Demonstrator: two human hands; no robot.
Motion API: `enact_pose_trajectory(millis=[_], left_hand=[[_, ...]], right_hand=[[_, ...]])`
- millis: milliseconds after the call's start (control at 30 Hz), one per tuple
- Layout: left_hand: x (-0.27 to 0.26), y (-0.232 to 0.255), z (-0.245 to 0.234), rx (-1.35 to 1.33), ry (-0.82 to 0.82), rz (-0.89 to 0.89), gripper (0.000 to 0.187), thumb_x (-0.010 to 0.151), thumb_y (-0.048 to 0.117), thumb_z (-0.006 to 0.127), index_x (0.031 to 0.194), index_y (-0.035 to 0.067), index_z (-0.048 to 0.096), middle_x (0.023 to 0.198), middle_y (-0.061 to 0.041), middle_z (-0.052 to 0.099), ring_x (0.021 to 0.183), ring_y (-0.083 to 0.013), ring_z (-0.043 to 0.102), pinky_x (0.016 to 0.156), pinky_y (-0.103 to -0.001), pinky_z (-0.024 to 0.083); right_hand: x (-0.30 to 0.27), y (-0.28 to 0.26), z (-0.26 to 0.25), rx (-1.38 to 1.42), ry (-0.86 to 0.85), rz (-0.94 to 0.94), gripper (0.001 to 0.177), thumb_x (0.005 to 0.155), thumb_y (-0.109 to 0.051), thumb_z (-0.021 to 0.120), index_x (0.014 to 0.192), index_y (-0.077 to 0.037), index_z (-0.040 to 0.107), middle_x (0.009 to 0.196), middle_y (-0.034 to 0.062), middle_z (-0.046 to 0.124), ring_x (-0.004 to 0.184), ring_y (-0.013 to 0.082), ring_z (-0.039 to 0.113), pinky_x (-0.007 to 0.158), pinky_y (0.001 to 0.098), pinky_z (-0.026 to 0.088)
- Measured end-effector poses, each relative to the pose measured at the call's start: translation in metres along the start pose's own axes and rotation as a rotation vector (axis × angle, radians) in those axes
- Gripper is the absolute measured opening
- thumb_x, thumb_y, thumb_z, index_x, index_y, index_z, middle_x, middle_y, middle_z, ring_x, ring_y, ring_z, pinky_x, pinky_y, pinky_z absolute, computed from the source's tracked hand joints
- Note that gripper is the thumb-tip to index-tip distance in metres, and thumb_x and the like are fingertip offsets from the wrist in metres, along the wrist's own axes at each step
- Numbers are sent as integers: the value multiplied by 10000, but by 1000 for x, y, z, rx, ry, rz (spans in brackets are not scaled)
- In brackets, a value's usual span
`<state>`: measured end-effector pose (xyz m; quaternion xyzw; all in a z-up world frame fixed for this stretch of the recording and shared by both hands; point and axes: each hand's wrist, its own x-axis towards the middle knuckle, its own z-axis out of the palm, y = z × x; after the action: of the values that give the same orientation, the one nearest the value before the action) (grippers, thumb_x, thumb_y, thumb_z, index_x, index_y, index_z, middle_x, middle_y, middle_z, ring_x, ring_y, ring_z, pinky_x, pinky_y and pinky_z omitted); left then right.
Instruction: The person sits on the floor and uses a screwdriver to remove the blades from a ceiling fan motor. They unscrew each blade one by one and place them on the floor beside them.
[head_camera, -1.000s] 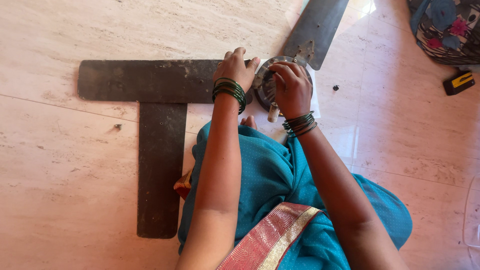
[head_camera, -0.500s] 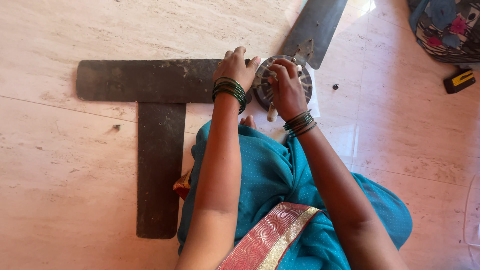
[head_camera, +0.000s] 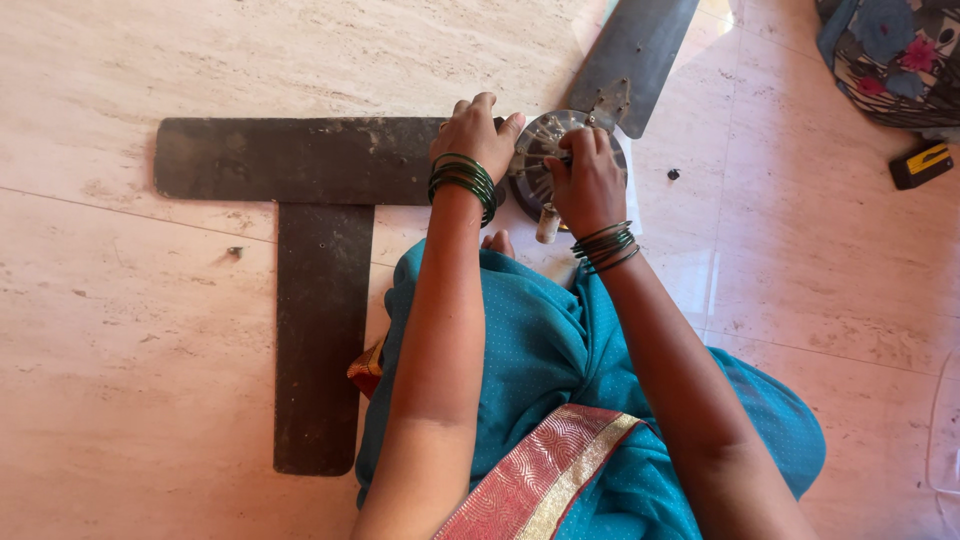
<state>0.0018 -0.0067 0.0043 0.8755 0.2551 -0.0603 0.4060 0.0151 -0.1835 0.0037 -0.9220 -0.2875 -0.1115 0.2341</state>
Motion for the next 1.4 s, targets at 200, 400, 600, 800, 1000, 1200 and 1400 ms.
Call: enact_pose_trajectory(millis=[200,400,600,800,1000,1200,1400], left_hand=[[1,0,4,21,-30,-8,598,940,564,592,1396,179,558,1399,-103,583,1273,-314,590,1038,-476,497],[1,-4,16,106,-75,6,497,979,513,564,1340,172,588,1368,-106,604,1267,-321,597,1028,-483,503],[-1,0,40,323,-212,80,377,986,372,632,1284,142,641,1323,-121,650,1254,-325,622,1039,-484,508],[7,-9,59,439,-210,56,314,973,258,636,1262,137,665,1341,-129,634,1266,-335,600,1034,-490,497],[29,-28,100,467,-150,205,375,910,101,634,1276,178,659,1335,-112,626,1234,-341,605,1005,-487,502],[40,-43,128,489,0,291,249,897,145,683,1139,196,706,1236,-96,654,1167,-324,645,963,-482,521],[34,-35,116,559,47,299,124,924,157,688,1048,152,688,1165,-105,678,1119,-331,667,947,-488,529]], right_hand=[[-5,0,-5,123,-8,-149,219,849,84,725,1014,-53,681,1002,99,709,974,359,633,866,444,526],[-52,13,-33,281,127,-128,255,883,126,712,1077,-37,685,1109,105,723,1070,302,669,933,397,540],[-141,63,-74,391,211,78,258,939,32,759,1172,-16,657,1153,118,706,1032,206,716,898,304,586],[-224,130,-77,942,420,717,189,983,-66,770,1140,-21,676,1002,72,718,873,139,700,796,244,590],[-227,170,-54,1131,504,904,264,905,-85,807,1082,-26,621,971,53,698,840,161,737,733,282,635],[-203,167,-49,977,386,798,243,931,-106,805,1081,-6,641,950,74,717,817,133,722,711,246,603],[-197,163,-51,1012,366,788,251,926,-123,818,1074,-3,654,904,62,727,790,116,703,692,233,580]])
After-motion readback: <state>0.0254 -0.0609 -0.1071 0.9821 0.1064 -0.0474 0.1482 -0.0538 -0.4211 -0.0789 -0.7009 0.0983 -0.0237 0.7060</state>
